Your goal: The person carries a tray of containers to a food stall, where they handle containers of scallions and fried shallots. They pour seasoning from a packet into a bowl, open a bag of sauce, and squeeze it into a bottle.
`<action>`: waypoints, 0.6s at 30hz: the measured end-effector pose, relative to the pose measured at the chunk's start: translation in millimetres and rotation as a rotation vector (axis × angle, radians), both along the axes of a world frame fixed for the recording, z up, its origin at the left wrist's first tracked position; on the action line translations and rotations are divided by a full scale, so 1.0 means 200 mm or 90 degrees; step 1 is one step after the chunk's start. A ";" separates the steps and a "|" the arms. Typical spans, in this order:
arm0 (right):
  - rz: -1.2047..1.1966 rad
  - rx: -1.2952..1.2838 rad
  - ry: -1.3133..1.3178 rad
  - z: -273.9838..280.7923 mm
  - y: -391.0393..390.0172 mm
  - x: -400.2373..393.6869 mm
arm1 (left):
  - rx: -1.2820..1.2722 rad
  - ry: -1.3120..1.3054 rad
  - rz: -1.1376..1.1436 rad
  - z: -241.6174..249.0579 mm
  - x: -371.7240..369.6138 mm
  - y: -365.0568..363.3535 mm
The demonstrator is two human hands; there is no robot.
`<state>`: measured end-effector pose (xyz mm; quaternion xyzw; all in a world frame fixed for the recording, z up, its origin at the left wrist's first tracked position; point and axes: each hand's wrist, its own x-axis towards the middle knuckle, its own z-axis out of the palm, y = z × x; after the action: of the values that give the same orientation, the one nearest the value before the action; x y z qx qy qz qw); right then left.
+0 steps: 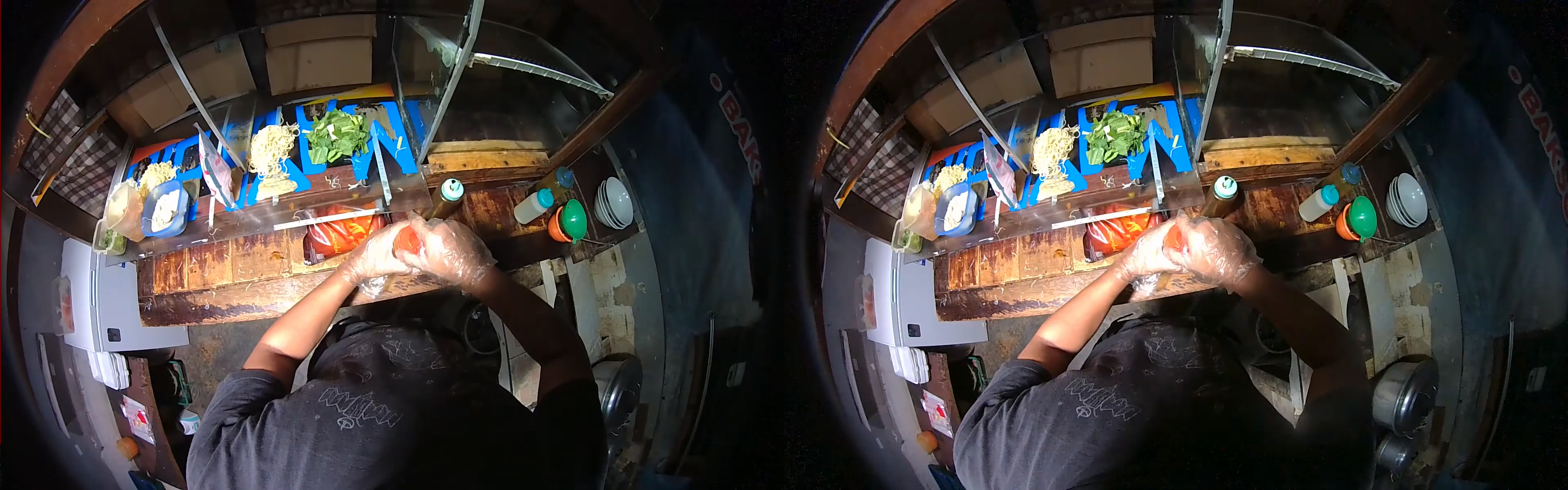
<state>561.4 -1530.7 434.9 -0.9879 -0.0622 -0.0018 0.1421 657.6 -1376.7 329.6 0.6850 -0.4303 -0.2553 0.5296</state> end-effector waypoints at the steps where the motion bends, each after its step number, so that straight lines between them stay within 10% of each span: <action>1: -0.001 -0.001 -0.002 0.00 0.00 -0.01 | 0.019 -0.057 0.023 -0.01 0.00 0.02; 18: -0.169 0.041 -0.039 -0.03 0.09 -0.09 | -0.019 -0.137 0.066 0.02 -0.01 0.07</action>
<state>543.1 -1512.2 429.7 -0.9819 0.0648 -0.0524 0.1702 656.5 -1362.3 333.4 0.7221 -0.4523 -0.1459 0.5027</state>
